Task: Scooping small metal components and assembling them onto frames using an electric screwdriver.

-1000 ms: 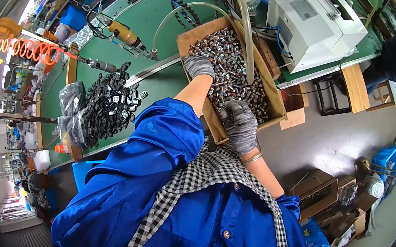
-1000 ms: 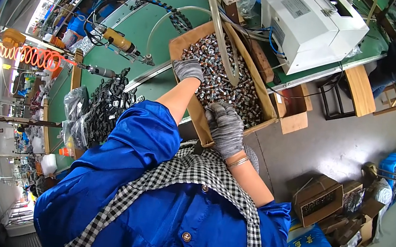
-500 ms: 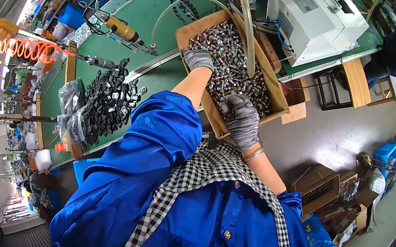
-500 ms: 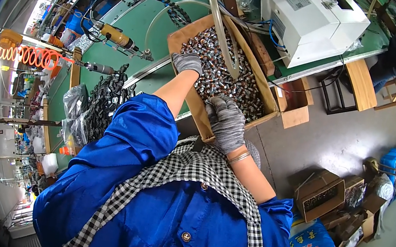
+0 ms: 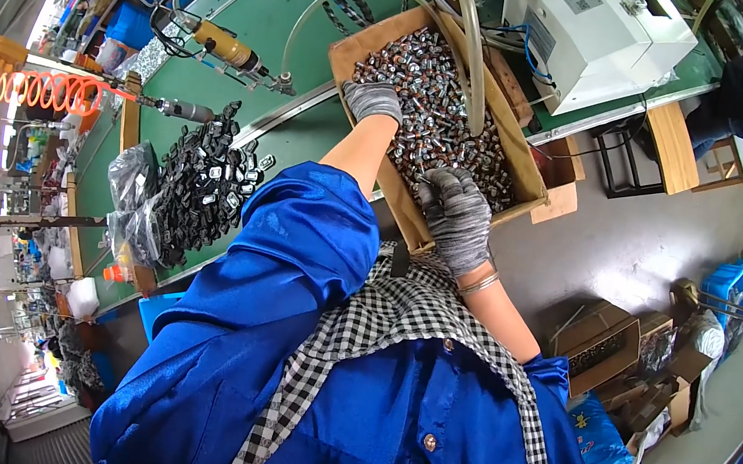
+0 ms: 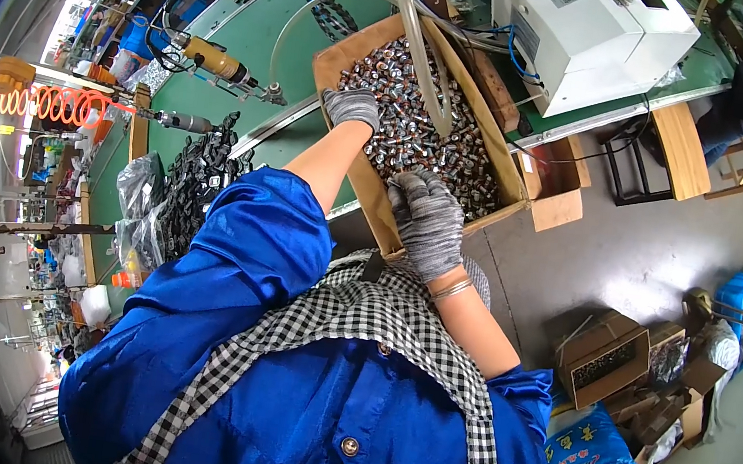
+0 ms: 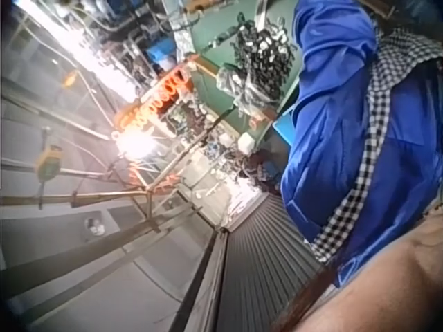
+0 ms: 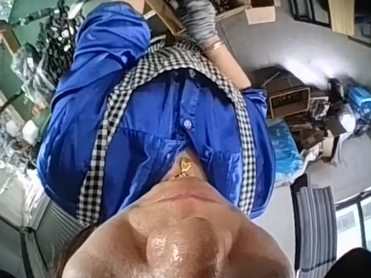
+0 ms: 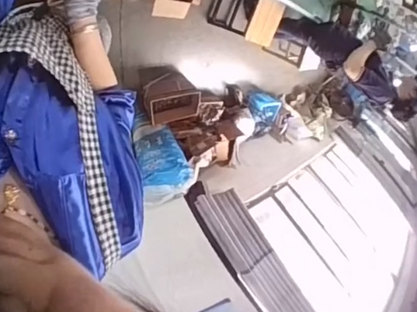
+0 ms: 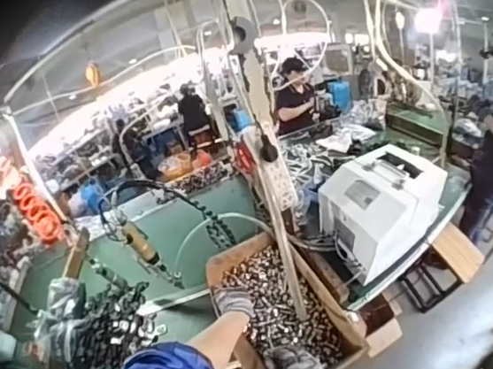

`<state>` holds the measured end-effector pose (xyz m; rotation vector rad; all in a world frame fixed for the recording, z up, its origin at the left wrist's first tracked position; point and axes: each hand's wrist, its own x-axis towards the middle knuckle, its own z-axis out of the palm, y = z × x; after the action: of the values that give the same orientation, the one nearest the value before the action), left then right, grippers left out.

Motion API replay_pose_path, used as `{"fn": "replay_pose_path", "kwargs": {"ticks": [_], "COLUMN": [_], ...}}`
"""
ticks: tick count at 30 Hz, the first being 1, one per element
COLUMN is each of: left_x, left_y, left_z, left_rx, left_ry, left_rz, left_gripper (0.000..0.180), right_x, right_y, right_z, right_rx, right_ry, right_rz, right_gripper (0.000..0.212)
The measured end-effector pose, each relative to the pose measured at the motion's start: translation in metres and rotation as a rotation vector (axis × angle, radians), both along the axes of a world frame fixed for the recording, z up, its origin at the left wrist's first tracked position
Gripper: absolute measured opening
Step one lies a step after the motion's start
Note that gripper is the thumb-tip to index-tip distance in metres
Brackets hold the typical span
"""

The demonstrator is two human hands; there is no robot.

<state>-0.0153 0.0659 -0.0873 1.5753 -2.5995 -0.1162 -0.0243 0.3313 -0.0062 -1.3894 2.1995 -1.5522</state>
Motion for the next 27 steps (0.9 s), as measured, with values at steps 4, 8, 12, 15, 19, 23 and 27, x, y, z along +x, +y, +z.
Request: {"fn": "replay_pose_path", "kwargs": {"ticks": [4,8,12,15,19,23,27], "left_x": [-0.016,0.053,-0.002,0.033,0.106,0.128,0.145], "left_y": [0.005,-0.102,0.009,0.051,0.082,0.110,0.115], "left_z": [-0.010,-0.107,0.051,0.155,0.133,0.137,0.134], "left_rx": [-0.063,-0.223,-0.015,0.350,1.173,1.339,1.477], "left_ry": [-0.171,0.682,-0.078,-0.177,0.630,0.740,0.823], "left_rz": [-0.123,-0.153,-0.022,-0.204,-0.302,-0.169,0.074], "left_gripper": [0.048,0.053,0.039,0.031,0.026,0.026,0.027], "right_x": [-0.006,0.014,-0.007,-0.006,0.000,0.013,0.021], "right_y": [0.002,-0.009,-0.002,-0.003,-0.008,-0.014,-0.017], "right_z": [-0.004,0.019,-0.008,0.004,0.019,0.027,0.022], "right_rx": [0.013,-0.036,0.094,0.134,0.013,-0.001,0.010], "right_ry": [-0.001,0.019,-0.023,-0.017,-0.531,-0.796,-0.694], "right_rz": [-0.064,0.103,-0.041,-0.025,0.067,0.198,0.233], "right_gripper": [0.019,0.019,0.018,0.018,0.018,0.015,0.013]}}
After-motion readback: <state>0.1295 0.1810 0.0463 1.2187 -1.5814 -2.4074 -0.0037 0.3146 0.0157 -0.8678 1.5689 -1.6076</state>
